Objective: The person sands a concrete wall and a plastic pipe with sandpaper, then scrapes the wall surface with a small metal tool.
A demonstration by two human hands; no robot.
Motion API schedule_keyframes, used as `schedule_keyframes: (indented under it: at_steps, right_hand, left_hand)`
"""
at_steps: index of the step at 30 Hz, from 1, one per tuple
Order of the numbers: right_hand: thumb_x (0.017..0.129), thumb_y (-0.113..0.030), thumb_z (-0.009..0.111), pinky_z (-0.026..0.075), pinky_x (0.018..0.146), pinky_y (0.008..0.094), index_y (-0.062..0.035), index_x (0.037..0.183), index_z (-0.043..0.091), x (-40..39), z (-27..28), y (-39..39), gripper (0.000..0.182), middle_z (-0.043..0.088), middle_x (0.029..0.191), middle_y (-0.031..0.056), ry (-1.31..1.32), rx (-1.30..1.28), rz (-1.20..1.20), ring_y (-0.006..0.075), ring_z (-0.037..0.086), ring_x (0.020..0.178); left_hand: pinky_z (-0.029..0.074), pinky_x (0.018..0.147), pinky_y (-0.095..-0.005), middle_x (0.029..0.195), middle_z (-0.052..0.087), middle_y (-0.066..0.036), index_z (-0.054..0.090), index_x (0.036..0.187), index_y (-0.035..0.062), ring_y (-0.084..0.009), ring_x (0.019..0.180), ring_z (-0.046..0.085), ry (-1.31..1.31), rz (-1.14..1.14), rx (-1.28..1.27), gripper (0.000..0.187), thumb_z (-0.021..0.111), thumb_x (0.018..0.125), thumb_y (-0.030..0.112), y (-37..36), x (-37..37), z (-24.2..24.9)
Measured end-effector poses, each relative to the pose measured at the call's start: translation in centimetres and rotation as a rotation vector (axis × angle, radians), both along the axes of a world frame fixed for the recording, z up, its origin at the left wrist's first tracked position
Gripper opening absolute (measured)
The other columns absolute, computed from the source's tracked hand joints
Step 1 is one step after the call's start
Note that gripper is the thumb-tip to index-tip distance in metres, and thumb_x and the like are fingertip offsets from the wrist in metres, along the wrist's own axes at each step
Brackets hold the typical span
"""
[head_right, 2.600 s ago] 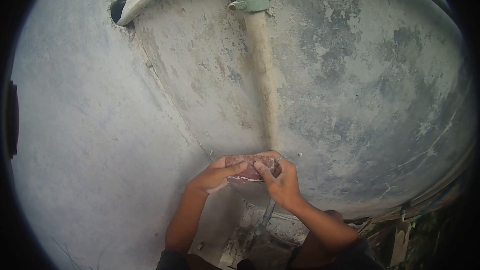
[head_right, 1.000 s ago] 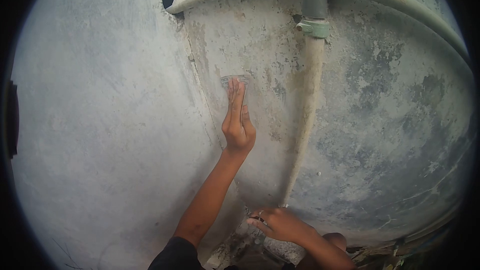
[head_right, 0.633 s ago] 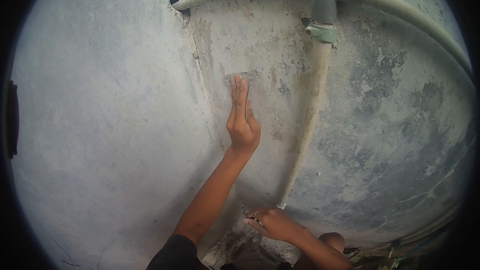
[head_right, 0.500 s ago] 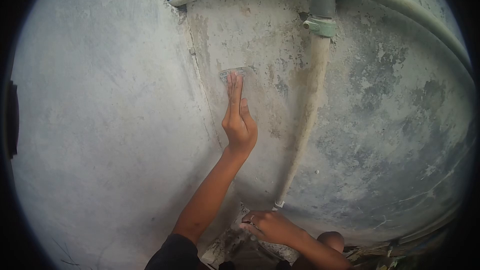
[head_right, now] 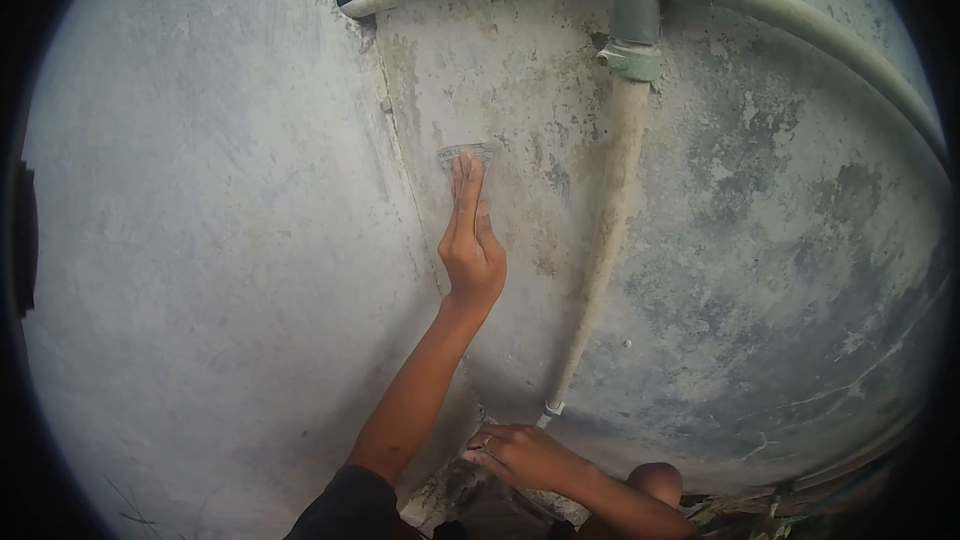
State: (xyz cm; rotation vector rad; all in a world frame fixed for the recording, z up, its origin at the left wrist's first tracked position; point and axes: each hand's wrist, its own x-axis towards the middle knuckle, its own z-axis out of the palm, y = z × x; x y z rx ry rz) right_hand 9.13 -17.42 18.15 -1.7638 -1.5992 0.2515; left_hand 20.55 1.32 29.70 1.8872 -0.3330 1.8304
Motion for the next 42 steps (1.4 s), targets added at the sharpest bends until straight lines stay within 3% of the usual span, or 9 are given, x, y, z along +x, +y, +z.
schedule_keyframes:
  at_steps: [5,11,14,17,20,26,32,39,42]
  right_hand:
    - [0.098,-0.025,0.062,0.056,0.071,0.0392,-0.0015,0.096,0.068,-0.1,0.4,0.1,0.025,0.068,0.092,0.0105,0.007,0.003,-0.033,0.0298,0.069,0.08]
    - [0.098,-0.025,0.062,0.056,0.071,0.0397,-0.001,0.096,0.069,-0.6,0.2,0.4,0.025,0.069,0.092,0.0108,0.015,-0.008,0.008,0.0305,0.069,0.08]
    - [0.098,-0.025,0.063,0.056,0.07,0.0391,-0.0018,0.096,0.069,-0.1,-0.7,0.7,0.024,0.068,0.092,0.0103,0.003,-0.017,0.001,0.0301,0.069,0.079]
    - [0.098,-0.026,0.062,0.056,0.071,0.0391,-0.0019,0.096,0.069,0.0,-0.7,0.7,0.026,0.069,0.093,0.0107,-0.003,-0.046,-0.019,0.0305,0.069,0.079]
    - [0.099,-0.027,0.061,0.056,0.071,0.0394,-0.0015,0.097,0.069,-0.4,-1.0,1.2,0.027,0.069,0.094,0.0112,0.016,-0.065,-0.002,0.0307,0.069,0.08]
    - [0.1,-0.029,0.058,0.057,0.072,0.041,0.0017,0.095,0.068,-1.2,-1.1,1.6,0.033,0.068,0.093,0.0133,0.01,-0.032,0.074,0.0336,0.069,0.079]
    - [0.099,-0.028,0.06,0.057,0.072,0.0395,-0.0004,0.095,0.069,-0.8,-2.1,1.7,0.029,0.069,0.094,0.012,-0.006,-0.087,0.046,0.0312,0.069,0.081]
    - [0.099,-0.027,0.06,0.057,0.073,0.0405,-0.0001,0.097,0.068,-1.7,-2.1,1.9,0.028,0.069,0.094,0.0129,-0.001,-0.096,0.087,0.0322,0.069,0.083]
    - [0.1,-0.028,0.059,0.057,0.074,0.0411,0.0,0.098,0.067,-1.8,-2.4,1.7,0.029,0.069,0.095,0.0133,0.009,-0.106,0.091,0.0323,0.069,0.084]
  left_hand:
    - [0.039,0.113,-0.0509,0.139,0.053,-0.029,0.051,0.136,-0.0103,-0.0407,0.136,0.046,0.088,-0.007,0.066,0.039,0.043,0.098,-0.007,0.3,-0.8,-5.5]
    - [0.038,0.114,-0.05,0.141,0.052,-0.026,0.05,0.138,-0.0094,-0.0405,0.137,0.044,-0.032,0.083,0.158,0.042,0.045,0.097,-0.009,2.2,0.7,0.5]
    - [0.037,0.115,-0.0496,0.143,0.051,-0.025,0.049,0.139,-0.0085,-0.0402,0.138,0.043,0.027,0.001,0.079,0.044,0.045,0.095,-0.011,1.5,-0.2,-1.0]
    - [0.036,0.115,-0.0496,0.143,0.051,-0.026,0.049,0.14,-0.0077,-0.04,0.138,0.043,0.132,-0.056,0.049,0.046,0.045,0.094,-0.013,0.9,-1.1,-5.8]
    - [0.036,0.115,-0.0497,0.143,0.05,-0.026,0.048,0.14,-0.0077,-0.0403,0.138,0.042,0.105,-0.029,0.056,0.048,0.044,0.093,-0.015,0.8,-0.7,-5.9]
    - [0.036,0.116,-0.0504,0.143,0.05,-0.026,0.049,0.14,-0.008,-0.0412,0.138,0.042,0.006,0.023,0.106,0.049,0.042,0.091,-0.017,2.1,0.1,1.1]
    - [0.038,0.114,-0.0512,0.14,0.054,-0.025,0.052,0.138,-0.007,-0.0382,0.137,0.046,0.101,0.058,0.094,0.048,0.045,0.091,-0.014,1.7,-0.9,-5.7]
    - [0.037,0.114,-0.0509,0.139,0.056,-0.023,0.054,0.136,-0.0059,-0.0375,0.135,0.048,0.024,0.145,0.11,0.043,0.047,0.094,-0.008,2.8,0.0,-0.1]
    - [0.038,0.114,-0.0508,0.14,0.056,-0.022,0.055,0.136,-0.0048,-0.0375,0.135,0.048,0.063,0.083,0.04,0.043,0.047,0.094,-0.008,1.7,-0.7,-1.4]
